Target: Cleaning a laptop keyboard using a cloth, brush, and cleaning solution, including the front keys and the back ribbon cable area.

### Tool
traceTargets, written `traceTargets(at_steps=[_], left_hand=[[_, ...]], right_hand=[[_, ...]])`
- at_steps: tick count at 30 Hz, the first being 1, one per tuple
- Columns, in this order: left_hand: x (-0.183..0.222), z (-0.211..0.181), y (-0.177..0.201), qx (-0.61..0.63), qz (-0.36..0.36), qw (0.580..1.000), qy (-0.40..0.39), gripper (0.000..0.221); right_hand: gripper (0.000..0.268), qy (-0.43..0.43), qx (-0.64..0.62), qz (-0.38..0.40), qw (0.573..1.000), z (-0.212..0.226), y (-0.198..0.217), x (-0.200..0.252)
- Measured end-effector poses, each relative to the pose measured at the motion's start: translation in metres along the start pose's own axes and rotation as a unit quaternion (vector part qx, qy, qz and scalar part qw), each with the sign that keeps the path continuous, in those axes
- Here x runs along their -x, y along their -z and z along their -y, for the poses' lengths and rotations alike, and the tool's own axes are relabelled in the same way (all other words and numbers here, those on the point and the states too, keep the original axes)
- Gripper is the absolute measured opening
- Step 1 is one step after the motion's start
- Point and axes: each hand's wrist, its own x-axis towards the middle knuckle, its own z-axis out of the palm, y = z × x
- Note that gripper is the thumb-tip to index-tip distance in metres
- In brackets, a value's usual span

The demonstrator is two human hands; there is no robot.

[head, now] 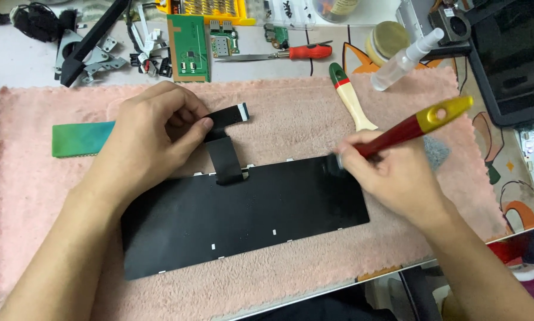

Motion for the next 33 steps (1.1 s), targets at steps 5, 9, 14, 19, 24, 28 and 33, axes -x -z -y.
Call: traceTargets(at_steps=[5,9,14,19,24,28,33], left_hand=[[0.0,-0.002,0.0,0.004,0.001,1.0,0.002,0.006],[0.001,0.0,0.0,0.007,-0.003,1.0,-0.002,0.004],[0.0,0.0,-0.001,0.009,-0.003,1.0,-0.004,0.006],[0.001,0.001,0.0,0.014,-0.003,1.0,-0.008,0.005],[0.001,0.002,0.0,0.017,-0.002,1.0,-0.012,0.006],[0.001,-0.001,0.001,0.024,0.001,1.0,-0.012,0.005],[0.0,0.002,-0.001,0.018,-0.003,1.0,-0.019,0.006]], right_hand=[[0.025,-0.031,-0.096,0.075,0.992,0.009,-0.005,0.001],[0.017,-0.003,-0.024,0.008,1.0,0.011,-0.009,0.0],[0.026,-0.025,-0.093,0.09,0.991,0.024,-0.012,0.001],[0.022,-0.004,-0.021,0.019,1.0,0.031,-0.014,-0.002],[0.024,-0.035,-0.09,0.136,0.986,0.016,-0.012,0.007],[0.022,-0.094,-0.006,0.061,0.994,0.022,-0.013,0.009],[0.016,0.084,-0.06,0.117,0.988,0.012,-0.009,0.021]])
